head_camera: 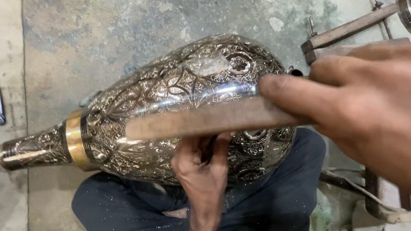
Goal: The person uses a metal chisel and a wooden mallet to engrave intricate floral patterns onto a large brass vase. They repeatedly strike the chisel to deepen the design lines while holding the vase steady on their lap.
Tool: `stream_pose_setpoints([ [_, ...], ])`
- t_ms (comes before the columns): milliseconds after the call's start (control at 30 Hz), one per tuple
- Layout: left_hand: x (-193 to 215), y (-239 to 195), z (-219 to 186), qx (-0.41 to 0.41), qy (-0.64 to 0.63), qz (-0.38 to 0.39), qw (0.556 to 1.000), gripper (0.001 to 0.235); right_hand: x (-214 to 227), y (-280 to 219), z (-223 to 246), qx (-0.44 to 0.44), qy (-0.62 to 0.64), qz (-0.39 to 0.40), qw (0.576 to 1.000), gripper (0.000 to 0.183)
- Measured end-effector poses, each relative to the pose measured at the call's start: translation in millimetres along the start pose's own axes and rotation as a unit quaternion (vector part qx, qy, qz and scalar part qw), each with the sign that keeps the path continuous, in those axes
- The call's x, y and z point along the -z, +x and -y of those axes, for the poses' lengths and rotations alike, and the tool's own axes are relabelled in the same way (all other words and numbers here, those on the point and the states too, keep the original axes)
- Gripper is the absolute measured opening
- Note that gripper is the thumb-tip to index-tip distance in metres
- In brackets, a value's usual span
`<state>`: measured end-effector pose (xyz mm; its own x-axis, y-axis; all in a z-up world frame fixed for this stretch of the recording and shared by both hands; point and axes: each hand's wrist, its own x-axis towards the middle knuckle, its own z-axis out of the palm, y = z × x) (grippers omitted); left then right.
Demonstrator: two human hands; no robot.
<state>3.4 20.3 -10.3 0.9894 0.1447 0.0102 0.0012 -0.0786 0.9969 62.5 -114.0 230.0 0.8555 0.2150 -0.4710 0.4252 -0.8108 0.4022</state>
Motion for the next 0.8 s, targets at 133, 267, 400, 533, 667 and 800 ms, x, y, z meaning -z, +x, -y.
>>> stream_pose_setpoints([
  [133, 3.0, 10.4, -1.2, -0.063, -0.027, 0.014, 0.998, 0.011, -8.2, -4.3, -17.7, 0.018, 0.141, -0.117, 0.983, 0.057],
  [267, 11.3, 21.3, -17.9, -0.048, -0.095, 0.062, 0.992, 0.013, -37.0, -10.6, -36.0, 0.023, 0.111, -0.116, 0.987, 0.054],
  [400, 29.3, 47.3, -41.6, 0.105, -0.282, 0.008, 0.953, 0.027, -71.7, -21.4, -71.1, 0.017, 0.245, -0.226, 0.943, 0.035],
  [533, 34.1, 79.5, -57.0, 0.028, -0.193, 0.132, 0.972, 0.042, -124.3, -39.0, -89.1, -0.113, 0.385, -0.204, 0.893, 0.047],
  [667, 5.6, 95.0, -64.8, -0.011, -0.125, 0.289, 0.949, 0.047, -191.0, -67.9, -84.3, -0.285, 0.487, -0.075, 0.822, 0.033],
  [800, -19.7, 102.1, -66.6, -0.01, -0.019, 0.368, 0.93, 0.052, -258.1, -86.6, -69.2, -0.229, 0.579, -0.192, 0.758, 0.023],
])
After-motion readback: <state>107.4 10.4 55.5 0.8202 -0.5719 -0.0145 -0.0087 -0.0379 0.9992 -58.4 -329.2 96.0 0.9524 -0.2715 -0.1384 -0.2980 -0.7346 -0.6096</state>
